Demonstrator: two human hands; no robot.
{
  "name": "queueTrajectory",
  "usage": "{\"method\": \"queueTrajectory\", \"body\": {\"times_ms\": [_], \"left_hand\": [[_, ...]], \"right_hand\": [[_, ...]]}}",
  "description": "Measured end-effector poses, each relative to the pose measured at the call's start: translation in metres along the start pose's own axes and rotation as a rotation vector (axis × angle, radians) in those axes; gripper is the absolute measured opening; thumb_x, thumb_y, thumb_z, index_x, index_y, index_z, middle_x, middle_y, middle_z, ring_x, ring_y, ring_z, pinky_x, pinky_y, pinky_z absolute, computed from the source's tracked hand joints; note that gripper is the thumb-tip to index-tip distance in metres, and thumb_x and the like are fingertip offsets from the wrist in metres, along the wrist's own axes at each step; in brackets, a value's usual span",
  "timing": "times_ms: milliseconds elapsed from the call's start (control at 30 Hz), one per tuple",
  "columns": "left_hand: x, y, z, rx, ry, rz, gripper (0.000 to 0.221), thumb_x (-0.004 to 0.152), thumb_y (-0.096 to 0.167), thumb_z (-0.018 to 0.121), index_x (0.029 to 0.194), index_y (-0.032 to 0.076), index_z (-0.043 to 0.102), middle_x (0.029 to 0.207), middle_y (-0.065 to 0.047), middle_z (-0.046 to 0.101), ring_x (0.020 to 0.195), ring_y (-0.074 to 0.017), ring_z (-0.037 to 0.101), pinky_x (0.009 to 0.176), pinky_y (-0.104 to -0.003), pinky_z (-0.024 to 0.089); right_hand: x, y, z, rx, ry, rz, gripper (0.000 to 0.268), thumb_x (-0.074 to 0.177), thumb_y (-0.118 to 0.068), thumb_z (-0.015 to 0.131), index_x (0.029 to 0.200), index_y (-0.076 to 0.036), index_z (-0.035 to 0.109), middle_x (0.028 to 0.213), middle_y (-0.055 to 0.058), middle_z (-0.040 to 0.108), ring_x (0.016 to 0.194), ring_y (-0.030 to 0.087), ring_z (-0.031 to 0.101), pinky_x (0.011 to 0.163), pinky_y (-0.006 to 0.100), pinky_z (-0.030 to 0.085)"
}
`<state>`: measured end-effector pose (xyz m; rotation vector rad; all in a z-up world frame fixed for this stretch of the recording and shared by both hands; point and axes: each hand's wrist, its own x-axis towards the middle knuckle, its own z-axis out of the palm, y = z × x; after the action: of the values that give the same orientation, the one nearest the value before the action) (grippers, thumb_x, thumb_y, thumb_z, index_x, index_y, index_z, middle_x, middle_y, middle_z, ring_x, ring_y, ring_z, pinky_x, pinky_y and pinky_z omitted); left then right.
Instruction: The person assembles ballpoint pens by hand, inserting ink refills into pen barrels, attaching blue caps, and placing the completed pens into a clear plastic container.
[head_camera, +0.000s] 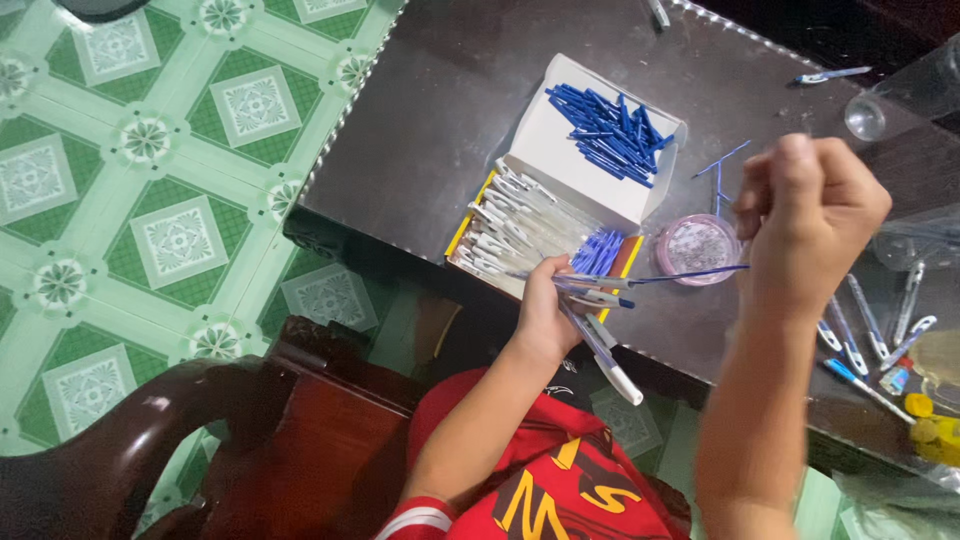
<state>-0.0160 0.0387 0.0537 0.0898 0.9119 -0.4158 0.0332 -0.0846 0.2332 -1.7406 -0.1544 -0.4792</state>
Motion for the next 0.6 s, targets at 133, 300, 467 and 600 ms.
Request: {"method": "queueTrajectory", "body": {"times_ms": [133, 300, 467, 600], "left_hand": [[0.009, 0.004, 0.001, -0.055, -0.026, 0.036, 0.037, 0.092, 0.028, 0.062, 0.065, 0.022, 0.038, 0.061, 0.002, 0.046, 0.051, -0.0200, 0.054, 0.052, -0.037, 0.049], [-0.023, 0.015, 0.007, -0.103, -0.139, 0.184, 0.036, 0.099, 0.029, 0.058, 0.071, 0.024, 0.037, 0.062, 0.007, 0.034, 0.051, -0.0105, 0.038, 0.051, -0.028, 0.040], [-0.048, 0.010, 0.013, -0.060, -0.304, 0.227, 0.044, 0.103, 0.031, 0.050, 0.068, 0.022, 0.025, 0.058, 0.006, 0.025, 0.050, -0.0104, 0.025, 0.050, -0.029, 0.026], [-0.043, 0.000, 0.011, -0.020, -0.363, 0.352, 0.043, 0.103, 0.025, 0.052, 0.065, 0.020, 0.032, 0.057, 0.004, 0.029, 0.050, -0.0095, 0.028, 0.049, -0.027, 0.024]], "right_hand": [[-0.030, -0.009, 0.011, 0.228, 0.261, 0.140, 0.028, 0.096, -0.032, 0.062, 0.081, -0.009, 0.060, 0.065, 0.002, 0.052, 0.051, 0.010, 0.049, 0.040, 0.025, 0.035], [-0.076, 0.003, -0.018, -0.367, 0.044, -0.352, 0.060, 0.117, -0.049, 0.041, 0.093, 0.002, 0.062, 0.077, 0.013, 0.057, 0.069, 0.022, 0.048, 0.076, 0.039, 0.039], [-0.096, 0.017, -0.060, -0.355, -0.232, -0.074, 0.030, 0.105, -0.028, 0.061, 0.102, 0.001, 0.066, 0.080, 0.009, 0.060, 0.075, 0.019, 0.056, 0.072, 0.030, 0.043], [-0.094, 0.014, -0.077, -0.477, -0.358, 0.107, 0.007, 0.098, -0.010, 0.072, 0.099, -0.003, 0.069, 0.069, 0.004, 0.061, 0.058, 0.008, 0.050, 0.058, 0.022, 0.038]]}}
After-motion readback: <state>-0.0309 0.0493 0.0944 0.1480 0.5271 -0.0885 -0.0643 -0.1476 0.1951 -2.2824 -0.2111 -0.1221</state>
